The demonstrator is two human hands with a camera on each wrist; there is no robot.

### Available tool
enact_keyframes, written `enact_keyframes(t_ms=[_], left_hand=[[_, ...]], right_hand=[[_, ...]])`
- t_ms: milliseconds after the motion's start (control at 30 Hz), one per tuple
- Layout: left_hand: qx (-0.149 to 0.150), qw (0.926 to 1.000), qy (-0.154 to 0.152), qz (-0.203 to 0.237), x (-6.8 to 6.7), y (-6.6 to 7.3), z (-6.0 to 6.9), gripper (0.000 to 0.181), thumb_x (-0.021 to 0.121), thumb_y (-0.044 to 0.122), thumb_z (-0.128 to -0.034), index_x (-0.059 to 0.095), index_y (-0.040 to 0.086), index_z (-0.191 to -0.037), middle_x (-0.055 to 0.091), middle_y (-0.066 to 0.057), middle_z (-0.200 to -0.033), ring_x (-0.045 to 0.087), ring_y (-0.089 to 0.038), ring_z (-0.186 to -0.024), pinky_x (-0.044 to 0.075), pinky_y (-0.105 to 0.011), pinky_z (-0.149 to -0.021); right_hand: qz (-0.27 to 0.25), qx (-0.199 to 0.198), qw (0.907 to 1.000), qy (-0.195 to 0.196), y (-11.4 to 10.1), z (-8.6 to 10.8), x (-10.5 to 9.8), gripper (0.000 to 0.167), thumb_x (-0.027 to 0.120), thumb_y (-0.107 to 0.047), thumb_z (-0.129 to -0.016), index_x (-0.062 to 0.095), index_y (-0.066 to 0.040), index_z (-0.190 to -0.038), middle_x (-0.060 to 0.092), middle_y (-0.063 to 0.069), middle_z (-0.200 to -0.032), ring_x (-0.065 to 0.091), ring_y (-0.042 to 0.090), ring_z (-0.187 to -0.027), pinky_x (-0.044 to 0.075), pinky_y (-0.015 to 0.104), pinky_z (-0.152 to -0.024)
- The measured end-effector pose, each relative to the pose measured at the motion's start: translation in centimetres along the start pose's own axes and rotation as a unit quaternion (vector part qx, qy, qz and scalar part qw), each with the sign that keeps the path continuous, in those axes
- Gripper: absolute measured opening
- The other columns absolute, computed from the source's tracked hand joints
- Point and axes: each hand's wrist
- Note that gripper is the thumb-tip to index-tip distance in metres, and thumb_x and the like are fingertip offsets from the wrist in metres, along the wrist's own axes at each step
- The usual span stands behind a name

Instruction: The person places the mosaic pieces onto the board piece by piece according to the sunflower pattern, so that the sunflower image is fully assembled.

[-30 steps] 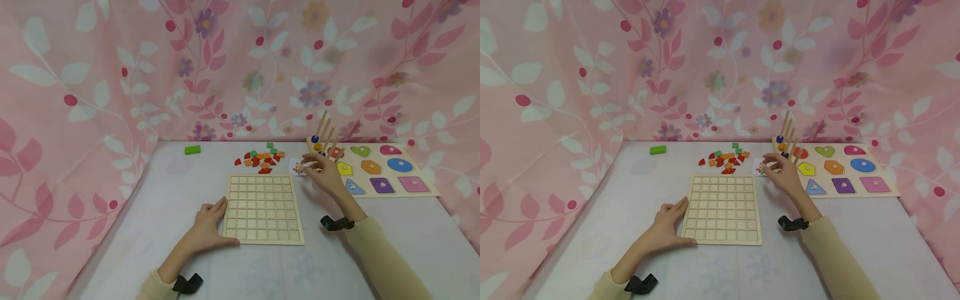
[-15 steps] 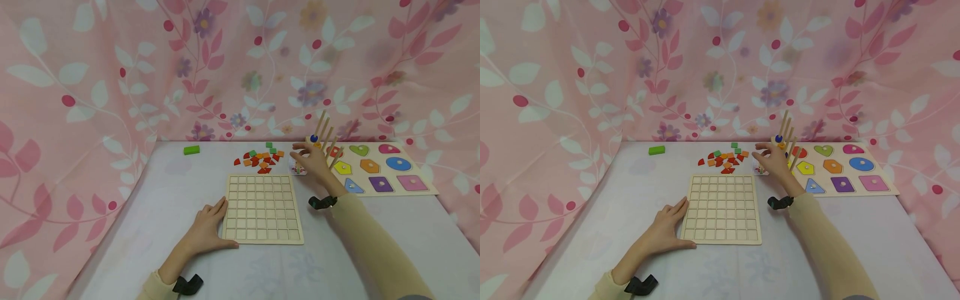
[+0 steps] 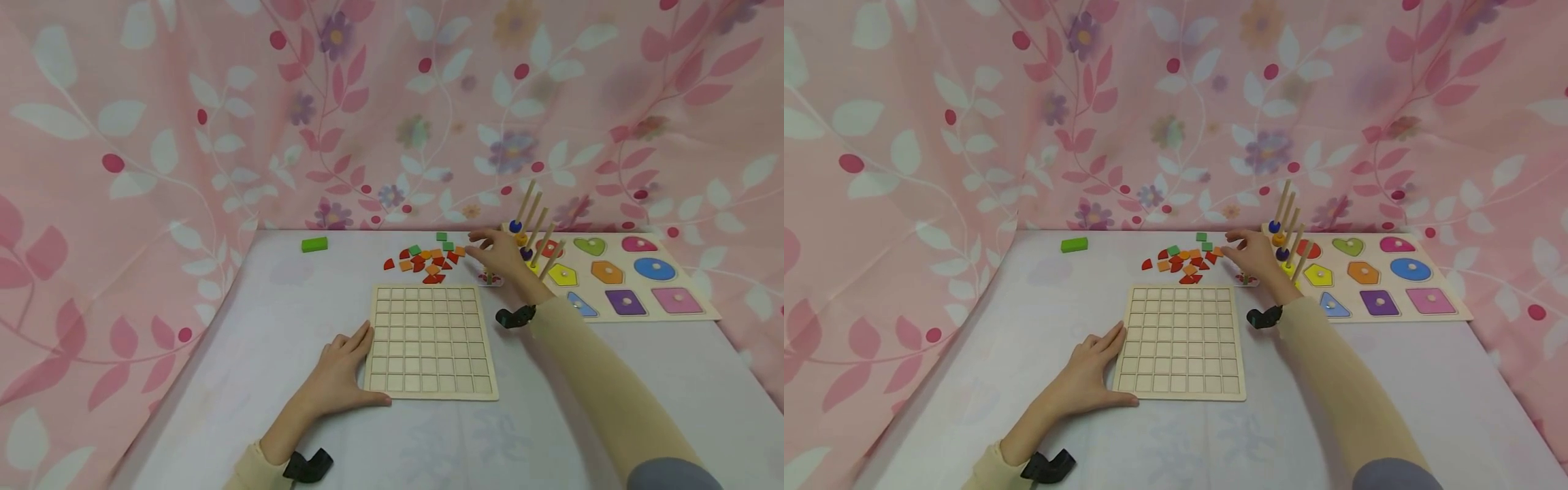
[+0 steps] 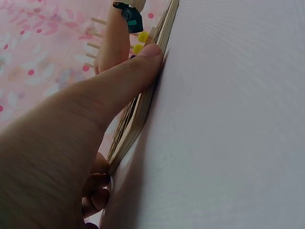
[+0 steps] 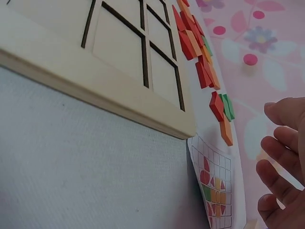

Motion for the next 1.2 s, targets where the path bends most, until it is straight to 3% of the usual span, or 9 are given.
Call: enact_keyframes(t_ms=[233, 400, 633, 1200], left_hand=[[0.002, 1.0, 0.002, -0.002, 0.0, -0.2, 0.1, 0.133, 0.083, 0.082, -0.0663, 0.036, 0.006, -0.165, 0.028, -0.009, -0.174, 0.046, -0.02, -0.117, 0.034, -0.034, -0.083], [0.003, 1.0, -0.001, -0.004, -0.1, -0.2, 0.1, 0.134, 0.083, 0.082, -0.0666, 0.035, 0.005, -0.165, 0.028, -0.01, -0.174, 0.047, -0.02, -0.117, 0.034, -0.035, -0.083], [0.003, 1.0, -0.008, 0.001, 0.0, -0.1, -0.1, 0.133, 0.082, 0.082, -0.0672, 0.036, 0.005, -0.165, 0.028, -0.01, -0.174, 0.047, -0.021, -0.118, 0.035, -0.035, -0.083], [0.004, 1.0, -0.005, 0.002, 0.0, -0.1, -0.1, 0.133, 0.083, 0.081, -0.0669, 0.035, 0.006, -0.165, 0.027, -0.009, -0.175, 0.047, -0.021, -0.119, 0.035, -0.035, -0.084]], right_hand=[[0.019, 0.024, 0.9994, -0.018, 0.4, -0.8, 0.6, 0.045, 0.074, -0.027, -0.1, 0.068, -0.001, -0.136, 0.069, 0.02, -0.131, 0.061, 0.036, -0.114, 0.052, 0.04, -0.083], [0.036, 0.017, 0.9988, -0.029, 1.1, -1.3, 1.1, 0.044, 0.074, -0.027, -0.1, 0.069, 0.002, -0.133, 0.07, 0.022, -0.129, 0.063, 0.037, -0.113, 0.053, 0.049, -0.092], [0.053, 0.023, 0.9973, -0.045, 1.4, -1.6, 1.6, 0.042, 0.073, -0.024, -0.101, 0.07, 0.004, -0.131, 0.068, 0.024, -0.129, 0.062, 0.04, -0.116, 0.049, 0.053, -0.103], [0.113, 0.015, 0.9913, -0.066, 1.0, -2.3, 1.8, 0.039, 0.071, -0.028, -0.102, 0.073, 0.0, -0.129, 0.065, 0.022, -0.123, 0.059, 0.037, -0.113, 0.047, 0.052, -0.1]])
Point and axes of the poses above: each hand's wrist, its own z-axis away from the middle knuckle, its own x-axis out of the palm, y = z × x
